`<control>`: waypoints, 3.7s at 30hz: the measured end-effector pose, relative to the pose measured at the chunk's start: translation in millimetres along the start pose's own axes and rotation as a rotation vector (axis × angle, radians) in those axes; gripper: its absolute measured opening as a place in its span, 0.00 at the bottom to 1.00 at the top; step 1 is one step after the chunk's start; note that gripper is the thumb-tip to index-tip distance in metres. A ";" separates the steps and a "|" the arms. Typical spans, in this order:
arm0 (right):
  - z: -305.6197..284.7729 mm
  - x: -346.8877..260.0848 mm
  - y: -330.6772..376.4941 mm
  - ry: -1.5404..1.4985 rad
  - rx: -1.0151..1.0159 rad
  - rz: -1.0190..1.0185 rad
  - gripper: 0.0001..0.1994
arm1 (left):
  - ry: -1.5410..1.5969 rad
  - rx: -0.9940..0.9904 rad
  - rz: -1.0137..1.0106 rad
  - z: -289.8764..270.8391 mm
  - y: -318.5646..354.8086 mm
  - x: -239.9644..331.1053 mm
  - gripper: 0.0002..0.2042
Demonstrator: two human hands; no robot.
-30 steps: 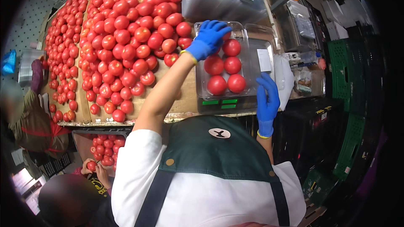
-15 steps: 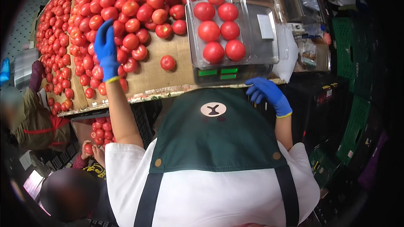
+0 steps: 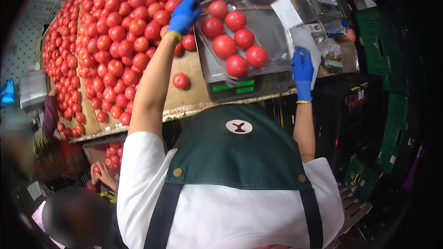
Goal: The person places tomatoes into a clear plastic container on a digital scale, closes the lid, and moves the container aside. This process is repeated multiple times with new containers and tomatoes.
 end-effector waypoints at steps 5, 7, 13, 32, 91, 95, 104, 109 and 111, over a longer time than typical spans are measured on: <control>-18.3 -51.5 -12.5 0.477 -0.185 -0.519 0.19 | 0.619 -0.543 -0.563 20.5 92.8 38.0 0.15; -9.7 -22.9 -7.5 0.646 -0.228 -0.490 0.17 | 1.065 -0.361 -0.494 54.3 143.5 18.9 0.17; -9.8 48.2 11.4 -0.229 -0.133 0.185 0.16 | 1.341 -0.403 -0.594 78.9 185.2 90.4 0.13; 3.7 74.5 12.1 -0.038 0.166 -0.055 0.13 | 0.648 -0.101 -0.370 21.4 91.6 56.6 0.17; 230.1 -144.0 -255.0 0.694 -0.329 -1.025 0.11 | 1.070 0.488 -0.664 -47.4 326.4 94.7 0.13; 223.4 -143.4 -288.4 0.897 -0.147 -0.877 0.11 | 1.044 0.325 -0.565 -57.1 284.7 70.9 0.11; 131.2 -183.2 -106.4 0.736 -0.110 -1.354 0.08 | -0.330 0.202 0.228 -74.2 127.5 217.4 0.27; 110.6 -107.2 24.7 0.682 -0.329 -1.156 0.08 | -0.496 -0.249 0.145 24.2 116.2 182.9 0.30; 78.1 -91.3 37.2 0.641 -0.268 -1.107 0.07 | -0.563 -0.530 -0.015 75.9 138.2 144.1 0.17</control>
Point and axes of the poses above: each hand's wrist, its own y-axis away from the middle knuckle, its own z-axis out of the palm, x = y × z, the point moved 5 cm from there along -y, towards the middle knuckle, and after that the axes turned 9 degrees about -x, right-handed, at the moved point
